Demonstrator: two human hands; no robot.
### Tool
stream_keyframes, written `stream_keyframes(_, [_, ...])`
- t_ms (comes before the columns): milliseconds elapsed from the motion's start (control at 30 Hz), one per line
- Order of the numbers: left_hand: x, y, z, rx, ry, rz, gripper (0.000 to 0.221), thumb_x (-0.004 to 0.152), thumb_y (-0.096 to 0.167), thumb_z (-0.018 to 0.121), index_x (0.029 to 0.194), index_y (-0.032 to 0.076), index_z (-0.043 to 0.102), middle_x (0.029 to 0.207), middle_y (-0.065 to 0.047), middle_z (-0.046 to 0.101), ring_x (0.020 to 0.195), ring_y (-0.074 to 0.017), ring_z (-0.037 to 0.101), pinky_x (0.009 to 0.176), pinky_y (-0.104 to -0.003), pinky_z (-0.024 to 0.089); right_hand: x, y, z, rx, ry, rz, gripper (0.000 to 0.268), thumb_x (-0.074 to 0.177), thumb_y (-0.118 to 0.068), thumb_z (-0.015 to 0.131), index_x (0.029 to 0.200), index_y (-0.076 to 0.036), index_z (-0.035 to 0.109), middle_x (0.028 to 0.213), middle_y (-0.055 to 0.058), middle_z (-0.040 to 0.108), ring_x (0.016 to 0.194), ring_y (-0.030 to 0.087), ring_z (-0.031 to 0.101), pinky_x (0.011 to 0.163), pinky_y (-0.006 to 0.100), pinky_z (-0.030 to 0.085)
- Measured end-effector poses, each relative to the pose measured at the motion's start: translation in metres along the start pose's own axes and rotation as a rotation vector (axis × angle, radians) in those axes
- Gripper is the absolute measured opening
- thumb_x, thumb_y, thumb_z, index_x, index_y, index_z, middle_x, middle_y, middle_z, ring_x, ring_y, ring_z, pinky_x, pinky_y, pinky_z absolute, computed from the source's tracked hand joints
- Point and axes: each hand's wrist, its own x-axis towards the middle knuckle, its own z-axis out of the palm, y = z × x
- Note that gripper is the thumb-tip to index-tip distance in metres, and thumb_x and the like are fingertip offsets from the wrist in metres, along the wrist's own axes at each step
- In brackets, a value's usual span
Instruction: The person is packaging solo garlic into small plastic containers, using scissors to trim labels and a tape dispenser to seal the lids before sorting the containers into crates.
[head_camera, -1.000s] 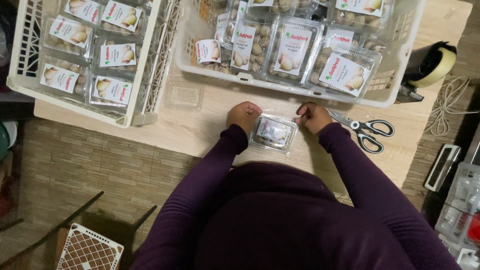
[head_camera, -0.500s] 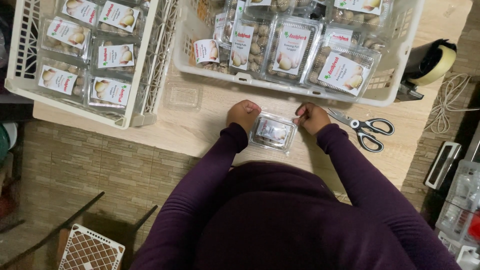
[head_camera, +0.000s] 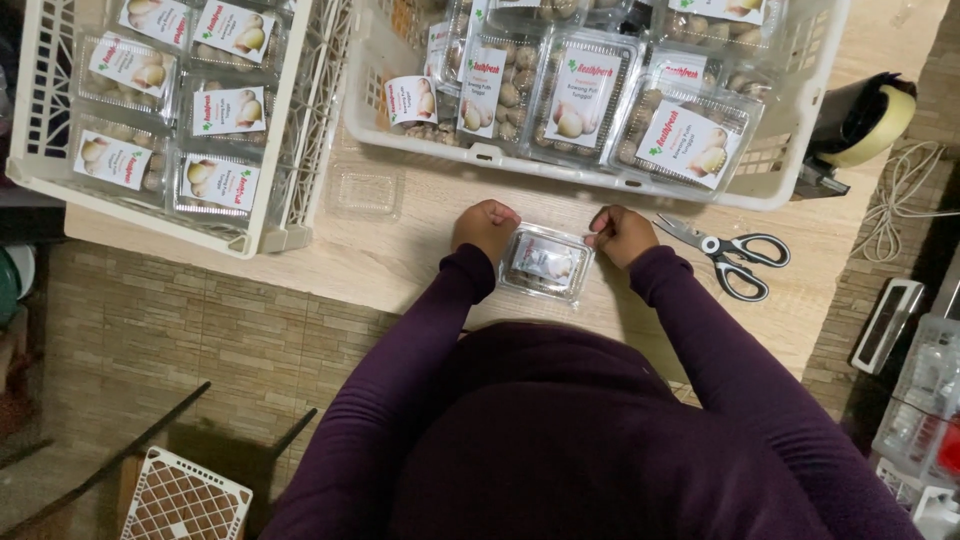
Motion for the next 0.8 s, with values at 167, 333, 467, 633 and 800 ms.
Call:
stream_keyframes(167, [-0.001,-0.002,-0.001,0.036,-0.022,0.04,0.013,0.091,0.021,0.062,0.097,0.023,0.073,0.096,0.005,0.075,0.096,-0.0163,0.071,0.081,-0.031,0.056,-0.006,-0.011,0.0,-0.018,-0.027,0.024,0.006,0.087,-0.019,0.072,0.091,-0.016,0.077,0.087,0.01,0.076,0.098,0.034,0.072,0.089,0.043,0.054])
stream_keyframes(333, [-0.011,0.001,-0.001,0.027,-0.042,0.057,0.012,0.095,0.022,0.063,0.105,0.019,0.069,0.098,0.001,0.074,0.098,-0.0185,0.07,0.082,-0.034,0.055,-0.009,-0.016,-0.002,-0.013,-0.057,0.049,0.009,0.086,-0.018,0.07,0.087,-0.019,0.08,0.087,0.008,0.077,0.096,0.031,0.073,0.089,0.04,0.055])
stream_keyframes(467, [-0.007,-0.007,0.001,-0.016,-0.068,0.029,0.039,0.097,0.02,0.06,0.133,0.022,0.045,0.106,0.0,0.071,0.106,-0.0184,0.068,0.091,-0.033,0.053,-0.013,-0.023,-0.005,-0.032,-0.077,0.068,0.01,0.085,-0.02,0.07,0.087,-0.019,0.08,0.089,0.009,0.077,0.1,0.033,0.072,0.09,0.043,0.055])
stream_keyframes(633, [-0.001,-0.017,0.001,-0.059,-0.113,0.096,0.038,0.098,0.02,0.059,0.134,0.02,0.045,0.107,-0.002,0.073,0.102,-0.018,0.068,0.087,-0.032,0.055,-0.015,-0.024,-0.002,-0.023,-0.073,0.057,0.01,0.086,-0.021,0.07,0.086,-0.019,0.08,0.088,0.009,0.076,0.099,0.033,0.072,0.089,0.042,0.055])
stream_keyframes(800, [-0.006,-0.01,0.001,-0.138,-0.141,0.131,0.05,0.098,0.022,0.068,0.139,0.011,0.043,0.101,-0.005,0.066,0.096,-0.0173,0.064,0.085,-0.033,0.055,-0.019,-0.027,-0.005,0.004,-0.06,0.037,0.009,0.086,-0.022,0.072,0.086,-0.017,0.079,0.089,0.011,0.076,0.101,0.034,0.071,0.09,0.043,0.055])
